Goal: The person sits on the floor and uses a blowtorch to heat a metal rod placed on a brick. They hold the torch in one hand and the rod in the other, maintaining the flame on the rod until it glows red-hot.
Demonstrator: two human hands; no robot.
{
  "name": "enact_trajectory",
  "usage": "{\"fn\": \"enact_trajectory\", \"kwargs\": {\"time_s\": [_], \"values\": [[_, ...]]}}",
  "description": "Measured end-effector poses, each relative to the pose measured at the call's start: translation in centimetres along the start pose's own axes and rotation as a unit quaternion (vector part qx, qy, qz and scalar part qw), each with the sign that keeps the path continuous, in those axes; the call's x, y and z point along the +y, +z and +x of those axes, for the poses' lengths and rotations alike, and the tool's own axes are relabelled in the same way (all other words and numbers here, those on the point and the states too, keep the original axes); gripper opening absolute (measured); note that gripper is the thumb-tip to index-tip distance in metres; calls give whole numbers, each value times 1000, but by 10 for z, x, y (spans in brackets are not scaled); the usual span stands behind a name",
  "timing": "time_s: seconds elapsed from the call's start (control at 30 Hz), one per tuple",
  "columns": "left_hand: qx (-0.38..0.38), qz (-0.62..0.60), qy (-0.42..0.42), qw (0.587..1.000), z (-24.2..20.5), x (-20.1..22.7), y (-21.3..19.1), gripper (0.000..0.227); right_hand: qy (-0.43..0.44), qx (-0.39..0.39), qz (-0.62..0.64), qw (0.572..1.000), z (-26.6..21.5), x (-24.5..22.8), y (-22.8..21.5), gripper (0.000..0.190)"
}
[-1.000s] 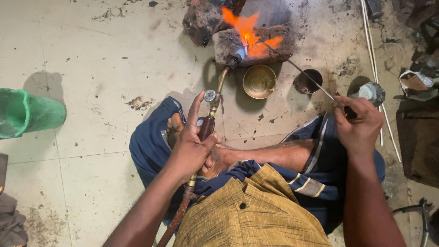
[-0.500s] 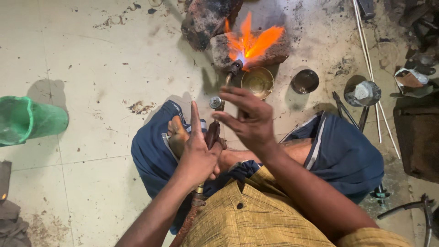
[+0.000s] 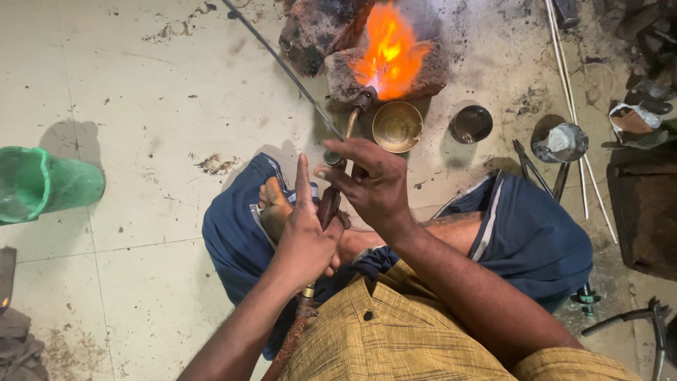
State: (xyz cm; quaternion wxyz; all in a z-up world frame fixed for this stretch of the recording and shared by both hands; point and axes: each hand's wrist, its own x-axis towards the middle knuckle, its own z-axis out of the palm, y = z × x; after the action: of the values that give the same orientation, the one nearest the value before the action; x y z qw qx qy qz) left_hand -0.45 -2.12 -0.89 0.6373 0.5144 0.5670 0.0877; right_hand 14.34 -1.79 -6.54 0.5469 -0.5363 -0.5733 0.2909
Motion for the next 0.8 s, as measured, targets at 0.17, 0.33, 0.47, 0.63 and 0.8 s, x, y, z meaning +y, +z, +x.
{"fn": "enact_trajectory", "kwargs": {"time_s": [0.17,0.33,0.47,0.63,0.8], "values": [[0,1,6,1000,0,-2,1,107,-25,8,-7,1000,1,1,2,27],[5,7,11,1000,0,-3,-1,108,-43,3,-4,999,1,2,3,26],[4,10,-2,1000,1,-4,-2,108,-2,-6,-16,1000,1,0,2,36],[2,14,9,1000,2,-5,-1,109,-7,-6,-15,1000,0,4,2,28],[-4,15,-3,1000,2,-3,-2,110,-33,-7,-12,999,-2,10,4,31]]}}
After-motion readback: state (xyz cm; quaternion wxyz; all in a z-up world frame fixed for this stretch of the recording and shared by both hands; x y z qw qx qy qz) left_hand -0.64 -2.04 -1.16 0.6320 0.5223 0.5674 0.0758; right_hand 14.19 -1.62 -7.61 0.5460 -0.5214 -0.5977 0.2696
